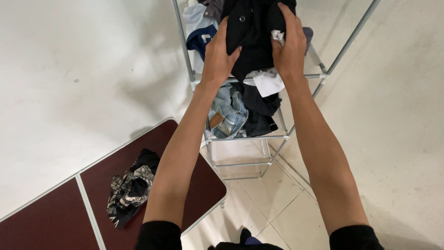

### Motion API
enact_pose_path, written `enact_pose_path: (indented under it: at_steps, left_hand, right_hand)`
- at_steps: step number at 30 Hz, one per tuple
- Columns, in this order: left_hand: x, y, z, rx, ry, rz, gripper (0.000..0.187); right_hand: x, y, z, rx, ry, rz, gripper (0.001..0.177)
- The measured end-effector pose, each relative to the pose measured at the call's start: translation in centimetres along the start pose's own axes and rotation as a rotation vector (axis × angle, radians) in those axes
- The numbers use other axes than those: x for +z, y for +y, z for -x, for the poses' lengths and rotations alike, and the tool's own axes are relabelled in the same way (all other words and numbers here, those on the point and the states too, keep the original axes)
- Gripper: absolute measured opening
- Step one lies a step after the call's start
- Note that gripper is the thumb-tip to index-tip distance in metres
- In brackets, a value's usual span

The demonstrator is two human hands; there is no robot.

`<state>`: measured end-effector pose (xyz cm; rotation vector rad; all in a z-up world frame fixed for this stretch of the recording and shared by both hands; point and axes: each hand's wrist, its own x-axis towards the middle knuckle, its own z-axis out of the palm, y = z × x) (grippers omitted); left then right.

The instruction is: The person picks up several garments from a rack and places them onto a folding table one by one.

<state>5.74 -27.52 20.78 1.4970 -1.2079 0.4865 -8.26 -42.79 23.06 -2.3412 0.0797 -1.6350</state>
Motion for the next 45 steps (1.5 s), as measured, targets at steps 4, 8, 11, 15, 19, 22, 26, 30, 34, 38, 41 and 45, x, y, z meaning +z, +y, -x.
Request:
enact_pose_path:
  at_steps: [4, 8, 11, 15, 19, 22, 26, 30, 34, 38, 41, 45]
  left_hand:
    - [-1.9, 0.6, 1.0, -0.022, -0.027, -0.010, 0.081]
    - [-3.5, 1.7, 3.1, -0.024, -0.022, -0.043, 0.082]
    - [-4.8, 2.5, 4.7, -0.104, -0.046, -0.049, 0.082]
    - [-6.8, 3.8, 6.7, -0.138, -0.053, -0.038, 0.082]
    - [-9.1, 4.3, 8.9, -0.179, -0.100, -0.065, 0.081]
    - [-10.6, 4.4, 10.7, -0.210, -0.108, -0.078, 0.081]
    - [-12.4, 4.4, 13.0, -0.233, -0.103, -0.086, 0.081]
    - [-14.6, 4.1, 15.0, -0.290, -0.102, -0.123, 0.080]
    - [-17.1, 3.5, 17.3, -0.337, -0.095, -0.139, 0.080]
    - [-19.4, 3.0, 20.2, -0.318, -0.043, -0.140, 0.079]
    - [-21.1, 2.3, 21.9, -0.337, -0.022, -0.160, 0.079]
    - [-23.4, 2.2, 24.1, -0.440, -0.021, -0.198, 0.079]
  right_hand:
    - [0.0, -2.0, 0.9, 0.010, 0.009, 0.025, 0.068]
    - [0.1, -4.4, 2.9, 0.062, 0.000, 0.016, 0.072]
    - [0.2, -5.9, 4.5, 0.020, 0.005, -0.004, 0.071]
    - [0.4, -7.9, 6.2, 0.166, -0.065, 0.002, 0.070]
    - [0.8, -10.3, 8.5, 0.163, -0.045, 0.009, 0.073]
    - [1.6, -12.1, 10.0, 0.206, -0.057, 0.028, 0.075]
    - [2.9, -14.4, 11.9, 0.198, -0.063, -0.006, 0.076]
    - [4.6, -16.6, 14.0, 0.244, -0.065, -0.044, 0.077]
    - [6.4, -18.8, 15.7, 0.223, -0.093, -0.046, 0.078]
    - [7.9, -20.7, 17.0, 0.202, -0.158, -0.058, 0.081]
    - [9.5, -21.9, 18.0, 0.241, -0.229, -0.091, 0.081]
    - [11.7, -23.2, 19.9, 0.200, -0.230, -0.150, 0.078]
